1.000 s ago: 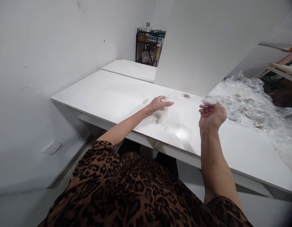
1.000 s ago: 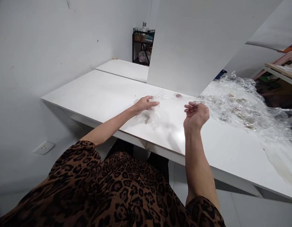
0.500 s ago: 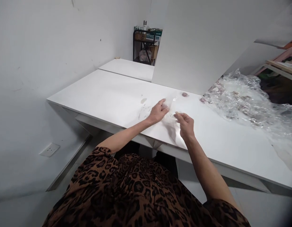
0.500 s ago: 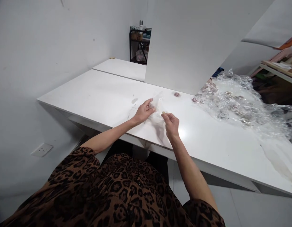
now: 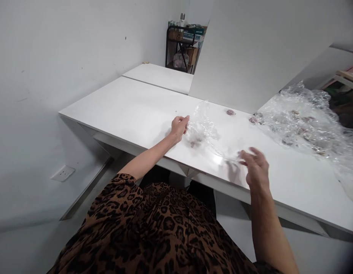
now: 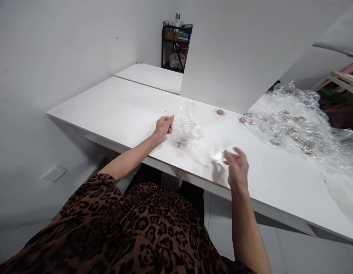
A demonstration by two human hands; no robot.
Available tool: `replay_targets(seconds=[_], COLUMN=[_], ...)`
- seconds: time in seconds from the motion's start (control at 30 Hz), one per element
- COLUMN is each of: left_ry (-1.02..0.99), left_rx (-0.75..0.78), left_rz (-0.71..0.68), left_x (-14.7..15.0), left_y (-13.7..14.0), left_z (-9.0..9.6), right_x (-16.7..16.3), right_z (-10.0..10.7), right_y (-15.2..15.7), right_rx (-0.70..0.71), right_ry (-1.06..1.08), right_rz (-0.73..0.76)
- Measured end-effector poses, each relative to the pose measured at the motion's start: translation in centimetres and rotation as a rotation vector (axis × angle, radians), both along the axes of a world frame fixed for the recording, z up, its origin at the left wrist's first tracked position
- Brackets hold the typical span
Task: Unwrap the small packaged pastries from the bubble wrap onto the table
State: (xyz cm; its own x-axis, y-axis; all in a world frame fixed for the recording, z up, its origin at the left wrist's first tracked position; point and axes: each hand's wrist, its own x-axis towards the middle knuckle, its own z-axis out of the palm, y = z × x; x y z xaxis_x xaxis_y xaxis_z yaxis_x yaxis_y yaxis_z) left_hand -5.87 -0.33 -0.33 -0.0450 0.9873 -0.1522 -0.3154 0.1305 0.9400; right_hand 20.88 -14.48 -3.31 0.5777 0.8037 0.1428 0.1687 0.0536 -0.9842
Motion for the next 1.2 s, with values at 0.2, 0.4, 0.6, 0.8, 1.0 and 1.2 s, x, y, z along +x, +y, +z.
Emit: replay_targets(seconds=[0.2,0.4,0.6,0.8,1.0,1.2], left_ry=[0.026,0.014,0.223,0.855,0.968,0.888], left_rx=[0.127,0.292,0.336,0.483,0.818,0.635], left_rz=[-0.11,-0.181,-0.404,-0.536,-0.678,-0.478], left_x=[2.4,1.4,-6.1,-9.1,-2.2,3.5], left_y=[-1.3,-2.8,-5.0,-6.9,-7.2,-3.8], left_z=[1.0,1.4,-0.2,0.3,0.6,-1.0], right_x=[-3.6,-4.8,0.7,5.1,4.2,3.2], right_z=[3.2,1.1,-0.5,-1.5,0.6,6.0], right_y=[1.1,6.1,7.1,7.6,10.0,12.4], right_rx=[0.331,0.095,0.239,0.147,0.146,0.186], right_ry=[-0.761,-0.664,0.189,0.733,0.669,0.46], right_rz=[0.082,0.332,-0.093,-0.243,-0.112,0.075])
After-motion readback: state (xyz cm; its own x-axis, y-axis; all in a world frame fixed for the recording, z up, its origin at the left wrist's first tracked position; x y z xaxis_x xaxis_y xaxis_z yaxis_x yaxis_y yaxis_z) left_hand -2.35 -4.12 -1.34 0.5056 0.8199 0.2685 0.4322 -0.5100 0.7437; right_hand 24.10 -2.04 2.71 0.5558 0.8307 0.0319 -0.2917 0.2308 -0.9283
